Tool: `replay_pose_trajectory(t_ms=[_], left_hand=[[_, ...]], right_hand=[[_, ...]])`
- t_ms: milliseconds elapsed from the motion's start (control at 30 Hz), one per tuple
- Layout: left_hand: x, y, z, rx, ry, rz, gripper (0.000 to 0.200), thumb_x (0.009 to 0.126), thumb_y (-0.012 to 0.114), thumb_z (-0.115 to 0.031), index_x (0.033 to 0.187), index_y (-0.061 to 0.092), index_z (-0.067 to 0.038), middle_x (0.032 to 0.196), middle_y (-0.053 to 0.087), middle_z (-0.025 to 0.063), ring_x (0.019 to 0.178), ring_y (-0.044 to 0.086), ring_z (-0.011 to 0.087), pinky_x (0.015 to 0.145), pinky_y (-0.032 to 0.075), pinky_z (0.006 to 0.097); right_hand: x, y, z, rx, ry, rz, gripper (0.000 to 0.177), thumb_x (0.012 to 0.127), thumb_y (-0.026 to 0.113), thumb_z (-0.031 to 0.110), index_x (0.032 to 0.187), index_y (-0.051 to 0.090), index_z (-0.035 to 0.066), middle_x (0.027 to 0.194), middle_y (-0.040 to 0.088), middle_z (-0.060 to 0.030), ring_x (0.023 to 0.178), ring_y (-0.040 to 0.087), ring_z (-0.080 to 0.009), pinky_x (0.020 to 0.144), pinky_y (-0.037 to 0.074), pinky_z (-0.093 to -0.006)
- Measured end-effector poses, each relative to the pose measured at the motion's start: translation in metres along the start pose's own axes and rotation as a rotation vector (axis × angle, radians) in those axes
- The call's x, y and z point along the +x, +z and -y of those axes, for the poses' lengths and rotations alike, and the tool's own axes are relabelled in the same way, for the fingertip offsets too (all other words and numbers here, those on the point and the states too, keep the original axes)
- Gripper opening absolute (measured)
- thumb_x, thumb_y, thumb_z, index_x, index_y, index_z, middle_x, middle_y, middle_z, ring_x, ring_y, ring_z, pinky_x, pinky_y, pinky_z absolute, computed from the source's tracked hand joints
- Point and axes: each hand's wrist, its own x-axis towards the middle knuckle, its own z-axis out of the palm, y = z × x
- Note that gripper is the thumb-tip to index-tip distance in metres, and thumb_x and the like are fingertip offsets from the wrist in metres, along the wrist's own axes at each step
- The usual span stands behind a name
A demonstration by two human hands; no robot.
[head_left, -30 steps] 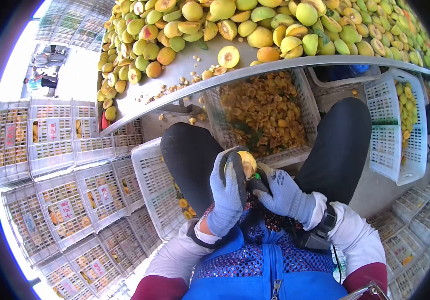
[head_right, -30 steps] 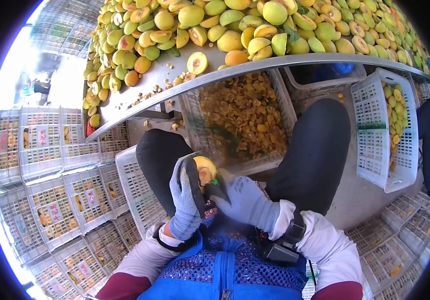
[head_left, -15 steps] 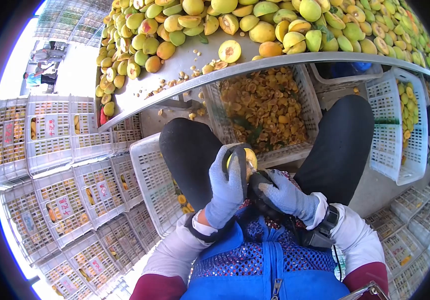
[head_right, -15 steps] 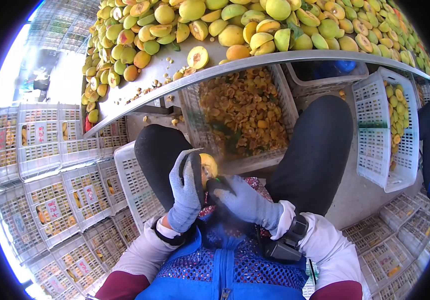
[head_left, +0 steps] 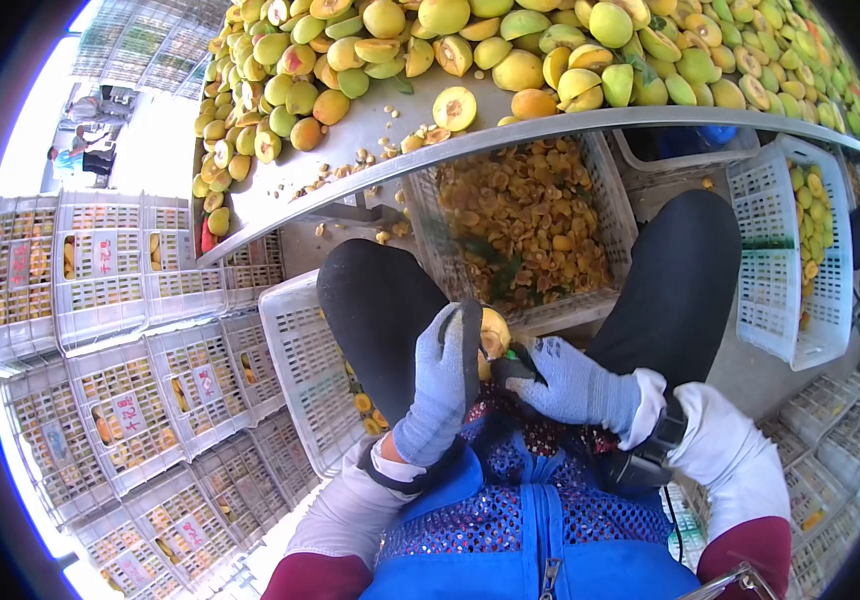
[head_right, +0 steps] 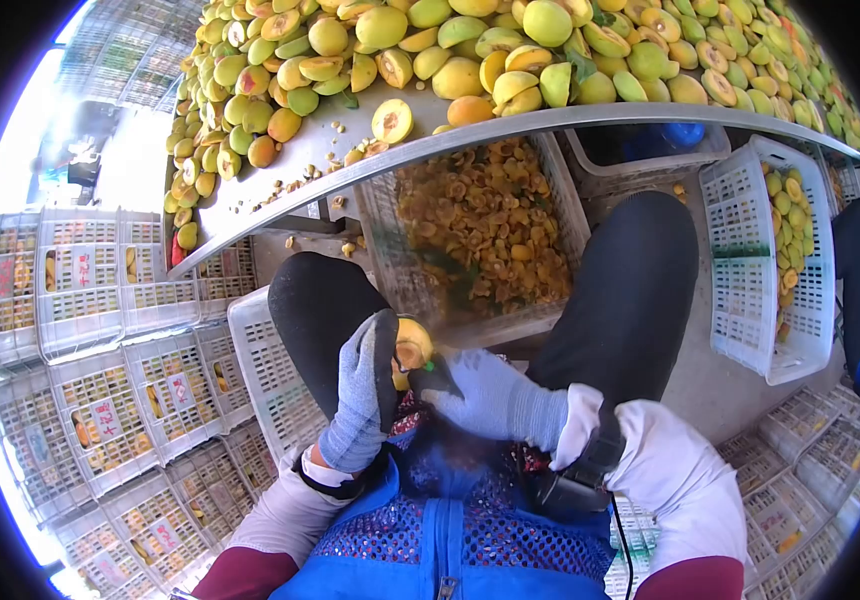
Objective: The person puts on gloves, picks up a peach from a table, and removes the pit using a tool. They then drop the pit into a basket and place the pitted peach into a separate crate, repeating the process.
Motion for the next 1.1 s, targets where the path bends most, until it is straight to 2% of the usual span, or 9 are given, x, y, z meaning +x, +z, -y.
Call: replay_pose_trajectory(t_ms=[100, 367, 433, 533, 700, 800, 900, 1033, 1100], left_hand=[[-0.001, 0.000, 0.002, 0.063, 0.047, 0.032, 0.029, 0.095, 0.049, -0.018, 0.106, 0.058, 0.007, 0.091, 0.061, 0.0094, 0.076, 0.056, 0.0111, 0.068, 0.047, 0.0249], [0.011, 0.017, -0.026, 0.114, 0.289, 0.079, 0.027, 0.092, 0.044, -0.014, 0.103, 0.059, 0.006, 0.088, 0.064, 0.0117, 0.080, 0.060, 0.0164, 0.073, 0.048, 0.0287], [0.015, 0.015, -0.032, 0.060, 0.276, 0.090, 0.028, 0.092, 0.044, -0.015, 0.103, 0.059, 0.006, 0.091, 0.064, 0.0128, 0.082, 0.061, 0.0169, 0.075, 0.048, 0.0287], [0.020, 0.003, -0.032, 0.056, 0.356, 0.172, 0.029, 0.092, 0.043, -0.013, 0.103, 0.059, 0.007, 0.091, 0.064, 0.0147, 0.084, 0.062, 0.0179, 0.077, 0.048, 0.0288], [0.026, -0.014, -0.046, 0.123, 0.415, 0.377, 0.030, 0.086, 0.047, -0.014, 0.104, 0.060, 0.007, 0.091, 0.065, 0.0165, 0.082, 0.065, 0.0214, 0.076, 0.050, 0.0304], [0.025, -0.019, -0.049, 0.106, 0.439, 0.419, 0.031, 0.084, 0.048, -0.013, 0.104, 0.060, 0.007, 0.091, 0.066, 0.0169, 0.082, 0.065, 0.0234, 0.076, 0.050, 0.0312], [0.024, -0.020, -0.046, 0.081, 0.478, 0.353, 0.031, 0.084, 0.048, -0.014, 0.103, 0.060, 0.007, 0.092, 0.065, 0.0170, 0.082, 0.065, 0.0240, 0.076, 0.050, 0.0315], [0.013, -0.015, -0.021, 0.105, 0.563, 0.052, 0.031, 0.086, 0.049, -0.017, 0.102, 0.061, 0.007, 0.094, 0.065, 0.0173, 0.082, 0.065, 0.0248, 0.075, 0.051, 0.0321], [0.012, -0.020, -0.022, 0.185, 0.605, 0.076, 0.029, 0.087, 0.050, -0.017, 0.101, 0.061, 0.006, 0.092, 0.066, 0.0170, 0.081, 0.066, 0.0264, 0.074, 0.051, 0.0321]], right_hand=[[-0.007, 0.008, 0.003, -0.087, 0.058, -0.013, 0.038, 0.088, 0.053, 0.033, 0.108, 0.051, 0.000, 0.097, 0.059, -0.0264, 0.091, 0.057, -0.0424, 0.075, 0.046, -0.0475], [-0.013, 0.030, -0.017, 1.014, 0.125, 0.094, 0.033, 0.094, 0.047, 0.018, 0.121, 0.050, 0.001, 0.098, 0.060, -0.0056, 0.087, 0.055, -0.0137, 0.077, 0.046, -0.0293], [-0.014, 0.025, -0.002, 0.984, 0.145, 0.061, 0.033, 0.095, 0.046, 0.018, 0.123, 0.049, 0.001, 0.100, 0.058, -0.0035, 0.089, 0.053, -0.0116, 0.079, 0.046, -0.0279], [-0.010, 0.014, 0.008, 1.053, 0.171, 0.101, 0.030, 0.093, 0.049, 0.025, 0.115, 0.051, 0.005, 0.084, 0.060, -0.0043, 0.061, 0.056, -0.0096, 0.053, 0.045, -0.0218], [-0.014, -0.009, 0.029, 1.082, 0.222, 0.202, 0.032, 0.094, 0.049, 0.024, 0.118, 0.050, 0.003, 0.092, 0.058, -0.0045, 0.078, 0.053, -0.0103, 0.071, 0.044, -0.0246], [-0.016, -0.008, 0.041, 1.193, 0.262, 0.226, 0.033, 0.093, 0.051, 0.033, 0.110, 0.053, 0.005, 0.087, 0.059, -0.0042, 0.064, 0.050, -0.0063, 0.056, 0.040, -0.0207], [-0.014, 0.002, 0.038, 1.067, 0.262, 0.162, 0.036, 0.090, 0.055, 0.037, 0.106, 0.055, 0.005, 0.083, 0.061, -0.0076, 0.056, 0.054, -0.0109, 0.048, 0.042, -0.0234], [-0.019, 0.012, 0.047, -0.200, 0.001, -0.218, 0.038, 0.088, 0.056, 0.029, 0.114, 0.052, 0.001, 0.094, 0.062, -0.0175, 0.084, 0.063, -0.0294, 0.073, 0.049, -0.0389], [-0.017, 0.011, 0.043, -0.130, -0.050, -0.220, 0.038, 0.086, 0.057, 0.031, 0.109, 0.054, 0.001, 0.093, 0.061, -0.0237, 0.085, 0.061, -0.0362, 0.071, 0.048, -0.0435]])
